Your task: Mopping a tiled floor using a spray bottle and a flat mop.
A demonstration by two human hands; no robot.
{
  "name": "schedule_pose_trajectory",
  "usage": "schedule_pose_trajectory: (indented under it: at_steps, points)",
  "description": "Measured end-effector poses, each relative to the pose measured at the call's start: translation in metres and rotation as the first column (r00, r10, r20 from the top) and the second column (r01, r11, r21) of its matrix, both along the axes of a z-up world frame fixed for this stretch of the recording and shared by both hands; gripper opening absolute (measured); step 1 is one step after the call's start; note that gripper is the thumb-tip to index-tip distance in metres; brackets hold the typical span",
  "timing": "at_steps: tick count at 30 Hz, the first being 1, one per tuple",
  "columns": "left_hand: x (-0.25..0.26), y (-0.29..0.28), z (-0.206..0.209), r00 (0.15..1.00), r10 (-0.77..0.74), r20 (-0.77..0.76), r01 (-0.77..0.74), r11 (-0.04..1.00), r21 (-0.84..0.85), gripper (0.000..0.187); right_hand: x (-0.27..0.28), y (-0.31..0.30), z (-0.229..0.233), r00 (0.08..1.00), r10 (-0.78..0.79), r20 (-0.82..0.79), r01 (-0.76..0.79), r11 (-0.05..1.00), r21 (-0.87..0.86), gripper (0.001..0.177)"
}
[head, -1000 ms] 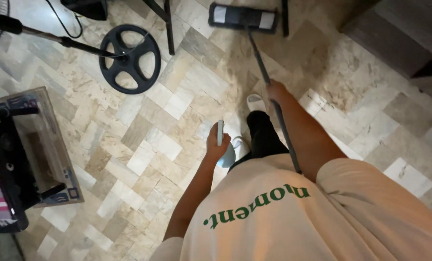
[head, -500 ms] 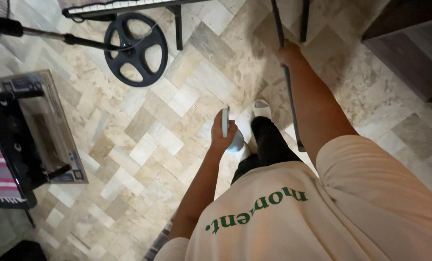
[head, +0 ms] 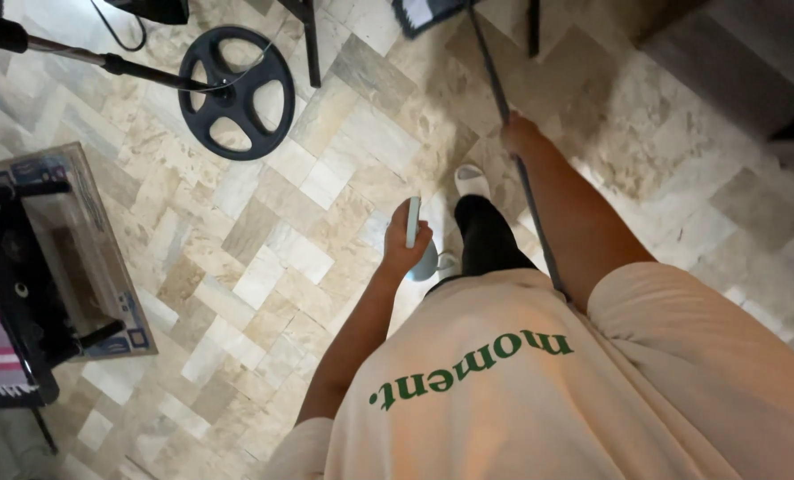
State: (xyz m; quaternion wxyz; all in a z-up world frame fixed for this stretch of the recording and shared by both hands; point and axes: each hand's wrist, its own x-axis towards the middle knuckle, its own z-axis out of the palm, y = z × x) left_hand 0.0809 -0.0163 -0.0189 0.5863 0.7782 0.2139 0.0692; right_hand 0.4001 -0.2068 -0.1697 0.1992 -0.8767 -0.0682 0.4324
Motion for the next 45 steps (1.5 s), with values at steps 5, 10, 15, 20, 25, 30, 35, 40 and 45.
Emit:
schedule_pose_trajectory:
  at_steps: [5,10,15,20,25,30,35,40,45]
  points:
    - [-0.059,-0.003,0.006,0.997,-0.079,-0.013,0.078,0.994,-0.073,0.073,-0.128,-0.047,-0.024,0.997,-0.070,-0.025,0.071,0.997,0.006,0.057]
    - [-0.120,-0.005,0.008,0.993,-0.117,0.004,0.117,0.990,-0.072,0.071,-0.252,-0.082,0.099,0.979,-0.172,-0.111,0.182,0.979,0.093,0.067]
    - [-0.166,-0.020,0.011,0.978,-0.171,-0.121,0.178,0.983,0.044,0.073,-0.327,-0.130,0.088,0.970,-0.203,-0.133,0.211,0.976,0.053,0.062]
    - [-0.191,-0.050,0.009,0.970,-0.197,-0.146,0.210,0.974,0.083,0.074,-0.378,-0.165,0.102,0.960,-0.234,-0.153,0.242,0.970,0.037,0.068]
    - [-0.204,-0.086,0.006,0.965,-0.219,-0.147,0.237,0.964,0.123,0.073,-0.410,-0.194,0.122,0.969,-0.222,-0.111,0.221,0.975,-0.022,0.065]
    - [-0.218,-0.129,-0.005,0.978,-0.210,-0.023,0.211,0.968,0.140,0.078,-0.430,-0.244,0.118,0.964,-0.238,-0.117,0.236,0.971,-0.033,0.065]
    - [-0.225,-0.189,0.000,0.994,-0.099,0.052,0.086,0.974,0.211,0.076,-0.460,-0.327,0.111,0.975,-0.186,-0.121,0.184,0.983,-0.028,0.064]
    - [-0.248,-0.257,-0.007,0.996,0.026,0.088,-0.044,0.977,0.209,0.074,-0.507,-0.412,0.132,0.973,-0.178,-0.149,0.175,0.984,-0.033,0.065]
    - [-0.274,-0.317,-0.023,0.978,0.074,0.193,-0.105,0.982,0.157,0.065,-0.541,-0.473,0.150,0.986,-0.089,-0.141,0.081,0.995,-0.059,0.061]
